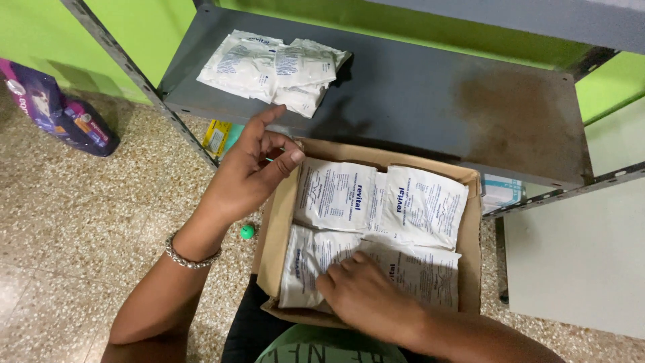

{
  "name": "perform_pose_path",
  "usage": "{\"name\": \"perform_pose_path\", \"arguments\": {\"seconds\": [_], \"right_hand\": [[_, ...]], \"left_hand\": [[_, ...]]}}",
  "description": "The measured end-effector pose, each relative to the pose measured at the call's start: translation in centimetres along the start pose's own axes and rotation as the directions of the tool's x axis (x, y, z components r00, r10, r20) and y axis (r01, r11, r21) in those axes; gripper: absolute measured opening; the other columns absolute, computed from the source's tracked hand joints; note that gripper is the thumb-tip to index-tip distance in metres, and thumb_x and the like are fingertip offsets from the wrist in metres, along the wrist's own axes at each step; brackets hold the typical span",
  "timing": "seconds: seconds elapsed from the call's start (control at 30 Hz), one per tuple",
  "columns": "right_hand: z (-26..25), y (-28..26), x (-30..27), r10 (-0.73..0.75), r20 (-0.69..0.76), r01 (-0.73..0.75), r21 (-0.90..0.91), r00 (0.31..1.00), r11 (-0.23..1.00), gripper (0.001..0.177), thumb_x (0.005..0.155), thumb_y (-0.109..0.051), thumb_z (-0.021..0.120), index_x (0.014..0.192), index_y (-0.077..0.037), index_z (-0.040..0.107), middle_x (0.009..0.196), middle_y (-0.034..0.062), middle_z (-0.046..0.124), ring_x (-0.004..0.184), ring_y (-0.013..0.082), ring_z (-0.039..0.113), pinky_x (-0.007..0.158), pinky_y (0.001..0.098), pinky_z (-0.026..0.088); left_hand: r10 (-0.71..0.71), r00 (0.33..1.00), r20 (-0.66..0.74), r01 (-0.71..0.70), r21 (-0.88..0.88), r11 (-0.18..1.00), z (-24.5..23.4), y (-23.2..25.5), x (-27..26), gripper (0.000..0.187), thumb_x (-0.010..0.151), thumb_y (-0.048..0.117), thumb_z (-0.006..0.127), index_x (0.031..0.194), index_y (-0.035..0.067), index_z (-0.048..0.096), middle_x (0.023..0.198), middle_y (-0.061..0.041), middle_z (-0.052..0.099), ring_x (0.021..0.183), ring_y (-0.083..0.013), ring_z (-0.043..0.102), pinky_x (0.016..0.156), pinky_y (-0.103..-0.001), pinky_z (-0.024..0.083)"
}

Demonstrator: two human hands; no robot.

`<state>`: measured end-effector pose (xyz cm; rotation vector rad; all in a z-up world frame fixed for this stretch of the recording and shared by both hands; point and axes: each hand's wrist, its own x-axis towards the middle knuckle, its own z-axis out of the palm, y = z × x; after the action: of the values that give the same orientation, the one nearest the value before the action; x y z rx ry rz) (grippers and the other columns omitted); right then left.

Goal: The person organizes white medication packets by picking them up from a shelf, checking the text on them, and placing them into a cardboard box.

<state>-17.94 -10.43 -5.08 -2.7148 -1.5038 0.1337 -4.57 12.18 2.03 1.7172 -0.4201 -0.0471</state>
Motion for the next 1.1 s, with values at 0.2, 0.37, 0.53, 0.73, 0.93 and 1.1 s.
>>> {"name": "perform_pose_path", "arguments": {"seconds": [0.2,0.37,0.53,0.73,0.93,1.1], "right_hand": [[0.9,0.6,0.2,0.04,-0.027,-0.036,0.129,0.999,0.991,0.055,0.094,-0.02,0.068,0.147,-0.022,0.055,0.089,0.0163,0.066,0.072,0.0373,0.066,0.079,0.0542,0.047],[-0.4,0.8,0.7,0.076,-0.009,-0.074,0.133,0.997,0.988,0.051,0.091,-0.027,0.072,0.138,-0.013,0.059,0.075,0.0111,0.071,0.065,0.0375,0.07,0.057,0.0528,0.052],[0.1,1.1,0.9,0.004,0.055,-0.012,0.149,0.998,0.989,0.061,0.096,-0.031,0.071,0.153,-0.027,0.051,0.074,0.0068,0.064,0.064,0.0317,0.065,0.062,0.0519,0.053],[-0.4,1.7,1.1,-0.048,-0.145,0.076,0.193,0.988,0.978,0.038,0.097,-0.033,0.064,0.135,-0.033,0.064,0.075,0.005,0.056,0.071,0.0328,0.06,0.067,0.0464,0.038],[0.6,5.1,0.1,0.205,-0.283,-0.205,0.03,0.937,0.978,0.069,0.094,-0.05,0.068,0.15,-0.015,0.05,0.153,0.0168,0.049,0.144,0.0366,0.042,0.116,0.057,0.027],[4.7,6.9,-0.4,0.202,-0.432,-0.379,-0.376,0.879,0.846,0.134,0.077,-0.101,0.039,0.162,-0.002,0.007,0.169,0.02,0.005,0.159,0.0325,0.001,0.132,0.0546,-0.007]], "left_hand": [[-0.042,0.992,0.115,0.027,0.131,0.991,1.1,-0.7,-0.5,0.056,0.095,0.025,0.069,0.144,0.013,0.045,0.103,-0.001,0.066,0.084,-0.0119,0.066,0.076,-0.027,0.055],[-0.066,0.977,0.203,0.02,0.221,0.975,2.2,0.0,-0.3,0.055,0.093,0.032,0.068,0.141,0.012,0.051,0.112,-0.004,0.066,0.091,-0.0152,0.069,0.074,-0.029,0.058],[-0.008,0.969,0.248,-0.071,0.307,0.949,2.9,-1.1,0.0,0.051,0.093,0.033,0.069,0.138,0.013,0.055,0.117,-0.006,0.068,0.096,-0.0187,0.068,0.077,-0.032,0.058],[0.073,0.977,0.199,-0.139,0.34,0.93,2.8,-2.6,2.3,0.041,0.095,0.029,0.068,0.131,0.011,0.062,0.118,-0.008,0.067,0.104,-0.0228,0.069,0.08,-0.034,0.058],[0.208,0.977,-0.054,-0.15,0.526,0.837,-1.3,-8.5,7.4,0.037,0.095,0.028,0.071,0.125,0.008,0.069,0.113,-0.013,0.069,0.081,-0.0252,0.068,0.075,-0.037,0.055],[0.363,0.931,-0.033,-0.205,0.776,0.597,-3.7,-12.7,12.1,0.051,0.088,0.019,0.078,0.132,-0.001,0.064,0.124,-0.022,0.064,0.11,-0.0423,0.062,0.091,-0.051,0.053]]}}
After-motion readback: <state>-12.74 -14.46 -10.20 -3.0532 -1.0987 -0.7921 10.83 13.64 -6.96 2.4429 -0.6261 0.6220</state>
